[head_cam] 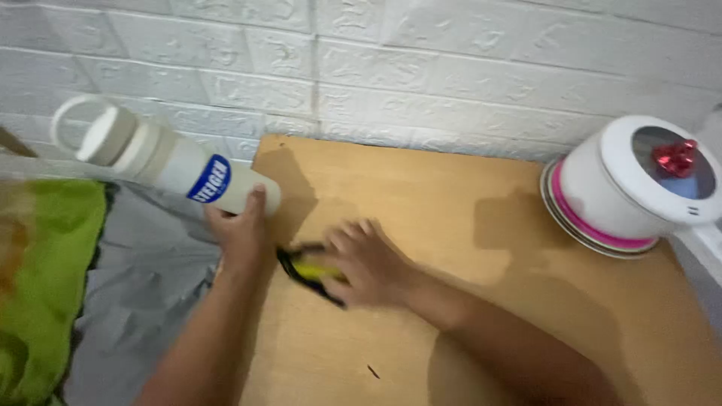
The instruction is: The person uses a cloth to wipe down a table and then organizes several items including a mug, cup, and utensils.
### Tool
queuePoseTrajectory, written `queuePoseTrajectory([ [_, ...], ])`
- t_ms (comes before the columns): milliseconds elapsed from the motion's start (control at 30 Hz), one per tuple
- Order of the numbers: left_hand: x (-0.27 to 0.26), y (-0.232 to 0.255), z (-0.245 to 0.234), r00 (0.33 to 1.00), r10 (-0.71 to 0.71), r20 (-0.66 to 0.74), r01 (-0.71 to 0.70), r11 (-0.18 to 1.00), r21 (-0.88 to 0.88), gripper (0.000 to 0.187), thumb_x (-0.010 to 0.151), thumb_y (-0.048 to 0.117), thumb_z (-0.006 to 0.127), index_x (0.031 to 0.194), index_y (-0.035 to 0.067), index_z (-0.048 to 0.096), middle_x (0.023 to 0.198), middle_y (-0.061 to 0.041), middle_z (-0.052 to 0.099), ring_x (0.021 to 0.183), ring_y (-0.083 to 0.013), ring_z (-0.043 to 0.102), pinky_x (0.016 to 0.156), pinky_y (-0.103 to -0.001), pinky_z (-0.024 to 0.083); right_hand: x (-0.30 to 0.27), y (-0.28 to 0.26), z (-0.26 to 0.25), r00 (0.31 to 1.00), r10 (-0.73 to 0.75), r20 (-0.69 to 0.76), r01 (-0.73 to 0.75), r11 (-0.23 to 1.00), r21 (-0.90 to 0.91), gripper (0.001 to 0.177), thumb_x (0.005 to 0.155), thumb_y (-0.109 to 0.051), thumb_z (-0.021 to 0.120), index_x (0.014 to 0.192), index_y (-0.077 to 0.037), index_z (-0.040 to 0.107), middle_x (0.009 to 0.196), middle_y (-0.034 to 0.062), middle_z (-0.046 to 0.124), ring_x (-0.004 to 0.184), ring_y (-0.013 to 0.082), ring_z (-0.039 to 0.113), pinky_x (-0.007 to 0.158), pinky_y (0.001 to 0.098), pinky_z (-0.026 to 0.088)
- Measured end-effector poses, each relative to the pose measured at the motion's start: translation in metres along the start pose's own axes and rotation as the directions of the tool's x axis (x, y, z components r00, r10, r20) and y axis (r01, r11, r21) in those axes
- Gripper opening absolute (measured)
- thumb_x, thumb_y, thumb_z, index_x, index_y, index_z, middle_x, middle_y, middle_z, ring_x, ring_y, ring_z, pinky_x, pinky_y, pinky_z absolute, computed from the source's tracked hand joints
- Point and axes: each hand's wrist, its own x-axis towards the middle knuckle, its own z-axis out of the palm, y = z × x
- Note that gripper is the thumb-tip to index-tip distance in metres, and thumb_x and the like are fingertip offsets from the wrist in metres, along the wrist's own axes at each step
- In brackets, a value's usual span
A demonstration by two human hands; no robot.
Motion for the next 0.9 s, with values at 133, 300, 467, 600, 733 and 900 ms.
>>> queuePoseTrajectory([
  [133,0.0,0.005,-0.005,0.991,0.035,0.133,-0.062,0.976,0.207,0.037,0.099,0.012,0.08,0.124,0.001,0.055,0.119,-0.008,0.065,0.107,-0.017,0.065,0.095,-0.033,0.055,-0.106,0.056,-0.022,0.999,0.05,0.004,-0.05,0.994,0.096,0.041,0.081,-0.031,0.072,0.122,-0.026,0.072,0.103,0.0078,0.066,0.101,0.0265,0.062,0.092,0.0476,0.044],
  [300,-0.008,0.037,0.016,0.952,0.088,0.292,-0.249,0.778,0.576,0.058,0.086,0.02,0.091,0.124,-0.004,0.054,0.118,-0.017,0.065,0.106,-0.0249,0.066,0.09,-0.037,0.054,-0.167,0.142,-0.048,0.89,0.399,-0.221,-0.445,0.865,-0.231,0.042,0.092,-0.029,0.067,0.132,-0.015,0.066,0.11,0.0126,0.064,0.102,0.0313,0.059,0.091,0.0496,0.045],
  [467,-0.012,0.036,0.018,0.945,0.071,0.319,-0.272,0.713,0.646,0.059,0.081,0.024,0.093,0.117,-0.003,0.055,0.109,-0.017,0.069,0.099,-0.0256,0.07,0.085,-0.037,0.056,-0.139,0.17,-0.053,0.791,0.481,-0.379,-0.603,0.718,-0.348,0.044,0.095,-0.027,0.064,0.136,-0.01,0.064,0.113,0.0154,0.061,0.106,0.0344,0.056,0.09,0.0531,0.041],
  [600,0.007,0.018,0.029,0.929,0.072,0.364,-0.297,0.732,0.613,0.059,0.077,0.024,0.094,0.116,-0.002,0.058,0.113,-0.017,0.071,0.103,-0.0246,0.073,0.087,-0.037,0.059,-0.133,0.186,-0.046,0.767,0.456,-0.452,-0.626,0.685,-0.372,0.045,0.093,-0.031,0.064,0.134,-0.011,0.065,0.114,0.0129,0.062,0.109,0.0335,0.055,0.094,0.0551,0.039],
  [733,0.035,0.009,0.059,0.948,-0.123,0.294,-0.083,0.795,0.6,0.06,0.072,0.022,0.092,0.12,0.003,0.062,0.116,-0.013,0.075,0.106,-0.0214,0.074,0.091,-0.036,0.059,-0.134,0.188,-0.046,0.755,0.453,-0.475,-0.629,0.704,-0.329,0.043,0.093,-0.033,0.064,0.132,-0.014,0.067,0.114,0.0122,0.062,0.111,0.0343,0.055,0.094,0.0553,0.039],
  [900,0.058,-0.012,0.078,0.921,-0.174,0.349,-0.082,0.789,0.609,0.066,0.074,0.019,0.093,0.13,0.006,0.061,0.123,-0.01,0.073,0.111,-0.0212,0.071,0.095,-0.036,0.056,-0.132,0.187,-0.053,0.723,0.537,-0.434,-0.675,0.685,-0.276,0.042,0.093,-0.035,0.064,0.129,-0.015,0.069,0.113,0.0117,0.063,0.111,0.0345,0.056,0.093,0.0546,0.039],
])
